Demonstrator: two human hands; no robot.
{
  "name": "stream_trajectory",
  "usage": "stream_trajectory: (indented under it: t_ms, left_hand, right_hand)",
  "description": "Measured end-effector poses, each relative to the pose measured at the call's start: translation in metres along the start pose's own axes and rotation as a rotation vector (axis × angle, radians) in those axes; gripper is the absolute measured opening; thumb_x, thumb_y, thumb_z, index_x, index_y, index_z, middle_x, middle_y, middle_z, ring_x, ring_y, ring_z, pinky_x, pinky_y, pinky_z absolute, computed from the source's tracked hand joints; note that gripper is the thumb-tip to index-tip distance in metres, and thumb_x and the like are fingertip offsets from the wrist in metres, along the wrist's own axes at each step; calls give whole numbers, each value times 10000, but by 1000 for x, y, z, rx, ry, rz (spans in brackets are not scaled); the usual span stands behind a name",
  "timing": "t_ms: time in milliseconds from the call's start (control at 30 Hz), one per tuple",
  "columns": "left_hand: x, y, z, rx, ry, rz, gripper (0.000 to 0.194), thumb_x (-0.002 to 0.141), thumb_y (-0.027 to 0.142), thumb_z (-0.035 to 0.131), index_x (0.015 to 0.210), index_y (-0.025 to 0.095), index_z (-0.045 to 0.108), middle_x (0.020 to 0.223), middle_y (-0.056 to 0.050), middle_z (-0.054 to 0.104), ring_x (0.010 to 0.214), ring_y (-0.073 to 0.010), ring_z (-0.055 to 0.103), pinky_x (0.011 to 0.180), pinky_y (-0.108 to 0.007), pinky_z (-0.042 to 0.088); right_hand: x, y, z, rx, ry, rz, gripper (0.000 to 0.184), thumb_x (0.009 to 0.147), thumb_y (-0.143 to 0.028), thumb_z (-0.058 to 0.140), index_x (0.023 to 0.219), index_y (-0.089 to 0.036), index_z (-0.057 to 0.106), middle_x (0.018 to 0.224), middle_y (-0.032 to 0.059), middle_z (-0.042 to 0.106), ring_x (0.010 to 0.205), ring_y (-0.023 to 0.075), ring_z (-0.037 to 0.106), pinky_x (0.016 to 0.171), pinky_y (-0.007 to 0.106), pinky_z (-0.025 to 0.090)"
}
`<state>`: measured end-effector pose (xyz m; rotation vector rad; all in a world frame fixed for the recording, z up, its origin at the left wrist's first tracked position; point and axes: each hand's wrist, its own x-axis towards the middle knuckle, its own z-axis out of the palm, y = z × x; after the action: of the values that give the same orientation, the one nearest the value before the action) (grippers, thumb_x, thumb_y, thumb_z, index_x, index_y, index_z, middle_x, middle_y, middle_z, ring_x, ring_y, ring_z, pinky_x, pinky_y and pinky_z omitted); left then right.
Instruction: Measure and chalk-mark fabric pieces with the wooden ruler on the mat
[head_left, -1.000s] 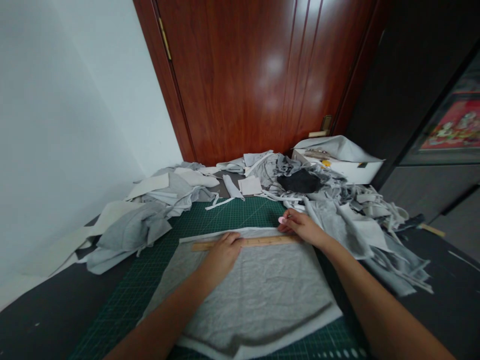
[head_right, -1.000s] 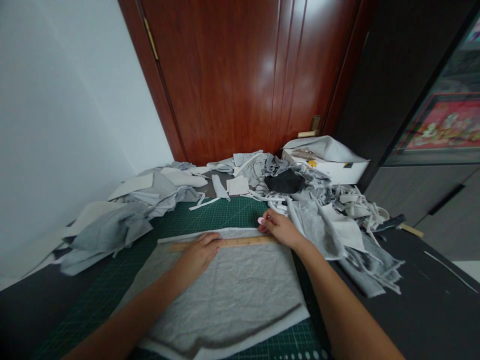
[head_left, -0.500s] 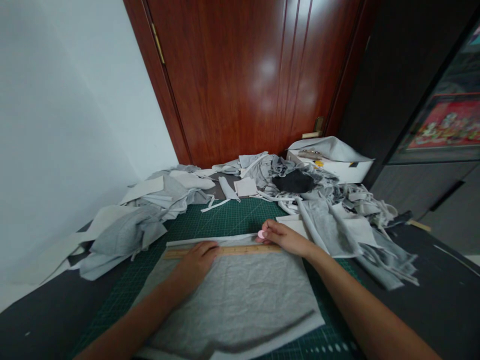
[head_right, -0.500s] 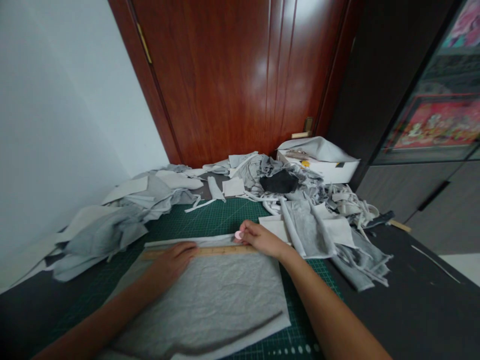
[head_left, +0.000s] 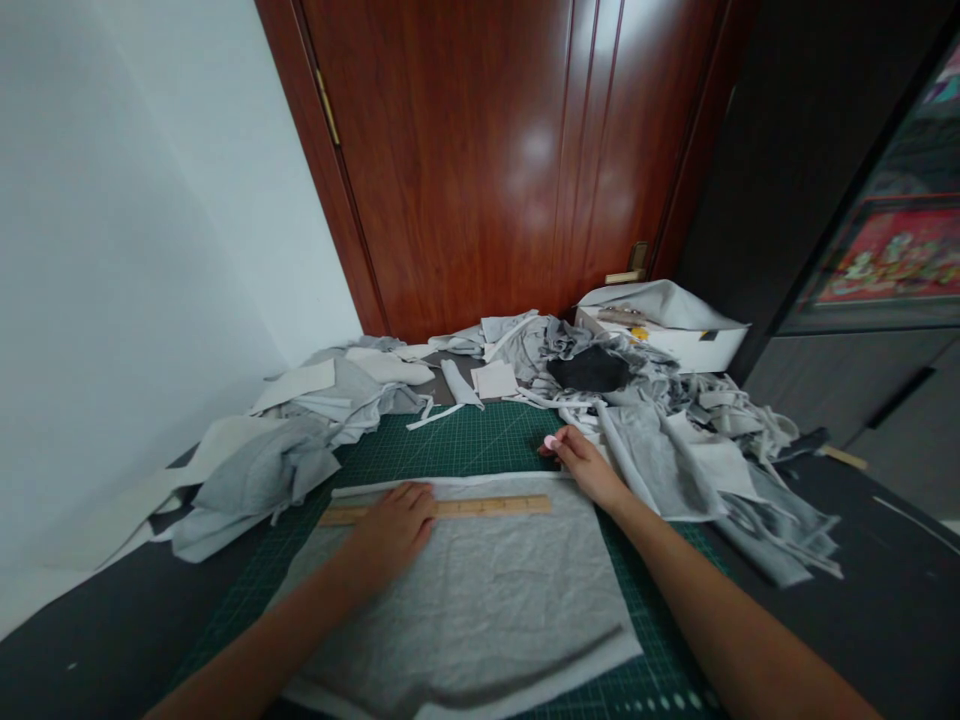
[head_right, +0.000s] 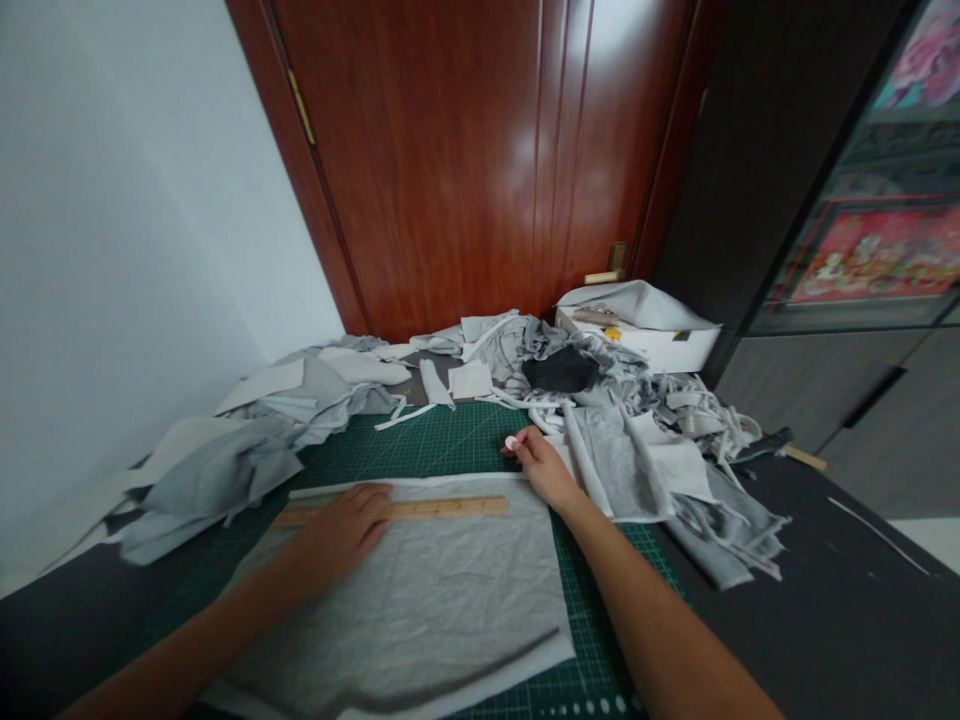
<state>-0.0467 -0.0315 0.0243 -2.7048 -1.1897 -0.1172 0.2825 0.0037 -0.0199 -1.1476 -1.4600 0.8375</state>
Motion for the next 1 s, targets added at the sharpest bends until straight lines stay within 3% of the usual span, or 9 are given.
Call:
stream_trajectory:
  t_ms: [200, 333, 400, 467, 500, 567, 767, 1000]
  left_hand:
    - [24, 31, -24, 23, -124, -134, 317, 769, 155, 525, 1069, 81, 595, 1124, -164, 601, 1064, -295, 546, 949, -419, 438]
    - [30, 40, -33, 9, -203, -168, 347, 748, 133, 530, 1087, 90, 590, 1123, -160, 599, 1053, -294, 559, 935, -415, 441]
    - [32, 43, -34, 6, -219, -197, 359, 743, 121, 535, 1097, 84, 583, 1128, -170, 596, 1057, -296, 561, 938, -423, 437]
    - [34, 44, -35, 5, -233, -222, 351, 742, 113, 534, 1087, 75, 585, 1118, -178, 596, 1049, -300, 568, 931, -430, 441]
    - [35, 44, -35, 3, -240, -225, 346, 741, 111, 535, 1081, 71, 586, 1110, -179, 598, 1043, -300, 571, 926, -427, 444]
    - [37, 42, -36, 0, -251, -210, 341, 740, 114, 540, 1074, 62, 587, 1100, -179, 602, 1040, -294, 574, 926, -408, 445]
    - [50, 46, -36, 2, -243, -118, 296, 749, 134, 540, 1036, 86, 593, 1094, -161, 611, 1026, -271, 575, 914, -373, 447]
    - [64, 64, -21, -61, -82, -36, 180, 779, 141, 513, 941, 127, 591, 1014, -126, 596, 1004, -272, 547, 902, -397, 438]
  right_hand:
    - [6, 11, -37, -113, 91, -51, 320, 857, -553, 493, 822, -236, 466, 865, 28, 647, 900, 232, 612, 869, 401, 440]
    - [2, -10, -44, -53, 220, -78, 335, 832, -564, 536, 809, -238, 463, 861, 36, 639, 900, 240, 603, 856, 399, 439]
    - [-4, -29, -32, 30, 103, -115, 297, 864, -533, 519, 847, -242, 462, 889, 29, 644, 901, 215, 603, 837, 367, 447]
    - [-10, -45, -15, 53, -152, -97, 287, 881, -523, 505, 870, -238, 471, 860, 22, 643, 838, 194, 601, 773, 334, 461]
    - [-13, -50, -7, 12, -273, -89, 289, 886, -520, 504, 879, -232, 484, 855, 20, 639, 820, 186, 592, 763, 323, 455]
    - [-16, -53, 5, -103, -381, -91, 306, 894, -523, 492, 863, -218, 497, 831, 13, 617, 784, 170, 563, 740, 303, 433]
    - [-15, -42, 7, -216, -345, -95, 279, 921, -475, 456, 849, -207, 492, 791, -14, 528, 762, 150, 509, 714, 274, 386]
    - [-16, -45, 6, -242, -347, -103, 247, 932, -457, 443, 874, -222, 497, 826, 0, 583, 807, 171, 551, 745, 287, 405]
